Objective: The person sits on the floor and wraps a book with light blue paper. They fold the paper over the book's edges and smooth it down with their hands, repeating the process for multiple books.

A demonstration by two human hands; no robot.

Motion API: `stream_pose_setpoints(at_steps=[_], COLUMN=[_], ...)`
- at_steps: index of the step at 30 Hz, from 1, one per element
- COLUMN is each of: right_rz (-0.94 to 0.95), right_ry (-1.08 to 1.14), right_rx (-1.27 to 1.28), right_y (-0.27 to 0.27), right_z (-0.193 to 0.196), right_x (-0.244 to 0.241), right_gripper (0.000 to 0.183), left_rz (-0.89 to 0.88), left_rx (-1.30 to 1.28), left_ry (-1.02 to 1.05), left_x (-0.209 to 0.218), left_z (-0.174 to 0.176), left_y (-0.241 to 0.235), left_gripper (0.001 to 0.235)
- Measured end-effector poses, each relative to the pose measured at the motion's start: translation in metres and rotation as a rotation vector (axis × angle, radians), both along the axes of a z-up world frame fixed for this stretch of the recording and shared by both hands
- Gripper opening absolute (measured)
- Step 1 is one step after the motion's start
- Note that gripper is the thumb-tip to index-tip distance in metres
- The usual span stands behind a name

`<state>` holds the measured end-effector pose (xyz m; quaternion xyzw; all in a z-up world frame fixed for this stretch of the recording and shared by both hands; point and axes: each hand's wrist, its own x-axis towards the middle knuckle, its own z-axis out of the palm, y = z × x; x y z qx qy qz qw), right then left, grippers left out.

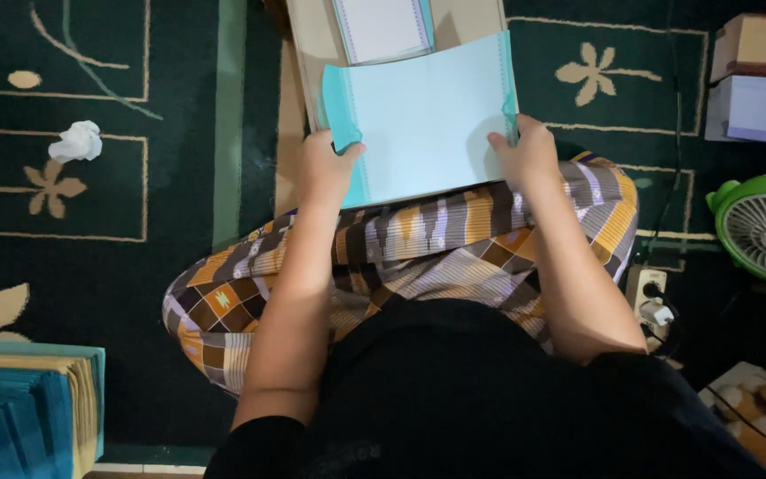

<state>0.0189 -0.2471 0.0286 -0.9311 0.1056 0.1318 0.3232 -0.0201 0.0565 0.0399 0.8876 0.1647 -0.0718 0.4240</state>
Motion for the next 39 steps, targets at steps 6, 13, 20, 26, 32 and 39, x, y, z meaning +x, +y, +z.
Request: stream_pose_setpoints(at_steps=[6, 13, 20, 26, 32, 39], right_rz=[0.03, 0.069, 0.082, 0.085, 0.154, 0.528], right_ry=[-0.027, -0.067, -0.092, -0.247, -0.458, -0.417], right_rx=[-0.003, -0.057, -0.085, -0.194, -0.534, -0.281], right_y=[-0.003, 0.0, 0.0, -0.005, 0.048, 0.088], right_z=[-0.008, -0.004, -0.011, -0.038, 0.023, 0.015], right_x=[0.001, -0.004, -0.005, -0.005, -0.029, -0.017], right_gripper=[0.058, 0.053, 0.053, 0.053, 0.077, 0.054], left_rz=[0.007, -0.007, -0.001, -0.023, -0.041, -0.031], left_rx=[-0.015, -0.034, -0.062, -0.024, 0.025, -0.015], left_ry=[-0.054, -0.044, -0.051, -0.094, -0.118, -0.028], left_x=[-0.004, 0.002, 0.005, 0.004, 0.002, -0.003], left_z=[0.017, 0.005, -0.001, -0.006, -0.019, -0.011], left_y=[-0.003, 0.0, 0.0, -0.001, 0.0, 0.0], left_gripper=[0.038, 0.036, 0.034, 0.033, 0.036, 0.045])
